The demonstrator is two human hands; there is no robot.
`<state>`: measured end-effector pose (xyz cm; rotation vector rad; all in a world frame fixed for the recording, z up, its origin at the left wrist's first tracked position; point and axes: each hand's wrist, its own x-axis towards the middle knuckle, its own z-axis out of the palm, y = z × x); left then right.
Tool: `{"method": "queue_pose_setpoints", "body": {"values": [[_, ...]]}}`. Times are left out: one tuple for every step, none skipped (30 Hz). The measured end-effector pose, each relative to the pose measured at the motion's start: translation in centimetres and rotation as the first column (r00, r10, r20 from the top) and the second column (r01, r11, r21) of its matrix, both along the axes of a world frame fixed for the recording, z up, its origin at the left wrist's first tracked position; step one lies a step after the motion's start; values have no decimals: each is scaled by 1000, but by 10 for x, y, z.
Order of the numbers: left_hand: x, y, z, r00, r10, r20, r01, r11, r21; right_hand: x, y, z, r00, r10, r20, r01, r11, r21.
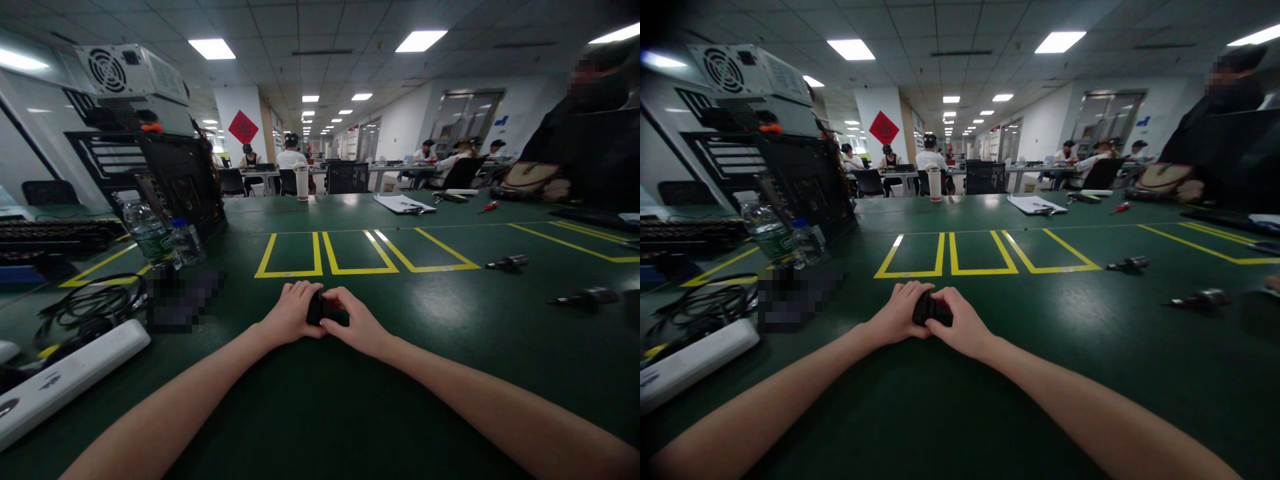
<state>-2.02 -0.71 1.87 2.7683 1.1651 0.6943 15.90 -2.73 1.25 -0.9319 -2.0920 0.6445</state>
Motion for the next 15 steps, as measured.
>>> {"method": "queue_pose_setpoints", "body": {"values": [[0, 0, 0, 1000, -1, -2, 1, 1000, 2, 0, -1, 1, 1000, 0, 3, 0, 1000, 27], [0, 0, 0, 1000, -2, -2, 2, 1000, 6, 1, -1, 1, 1000, -3, 2, 3, 999, 54], [0, 0, 0, 1000, -3, 1, 3, 1000, 11, 1, -2, 2, 1000, -6, 0, 6, 997, 73], [0, 0, 0, 1000, -6, 4, 6, 1000, 15, 1, -2, 2, 1000, -9, -5, 9, 997, 82], [0, 0, 0, 1000, -9, 7, 9, 1000, 17, 0, -2, 2, 1000, -12, -13, 13, 997, 79], [0, 0, 0, 1000, -11, 13, 10, 1000, 18, 0, -2, 1, 1000, -17, -25, 18, 997, 69], [0, 0, 0, 1000, -13, 16, 13, 1000, 16, -1, -1, 0, 999, -22, -41, 24, 998, 51], [0, 0, 0, 1000, -15, 18, 14, 1000, 12, -1, -1, -1, 998, -26, -55, 28, 999, 30], [0, 0, 1, 1000, -16, 19, 16, 1000, 8, -2, 0, -1, 997, -29, -64, 30, 1000, 8], [0, 0, 1, 1000, -16, 18, 16, 1000, 4, -2, 1, -2, 997, -31, -68, 31, 999, -12], [0, 0, 1, 1000, -14, 17, 14, 1000, 0, -2, 1, -3, 997, -29, -65, 27, 999, -30], [0, 0, 1, 1000, -11, 15, 11, 1000, -3, -2, 2, -3, 998, -23, -57, 21, 999, -44], [0, 0, 1, 1000, -8, 12, 9, 1000, -5, -1, 2, -3, 999, -15, -46, 12, 999, -51], [0, 0, 1, 1000, -5, 10, 5, 1000, -6, -1, 1, -3, 999, -5, -37, 3, 999, -50], [0, 0, 1, 1000, -2, 7, 2, 1000, -8, 0, 1, -2, 1000, 3, -29, -4, 999, -41]]}}
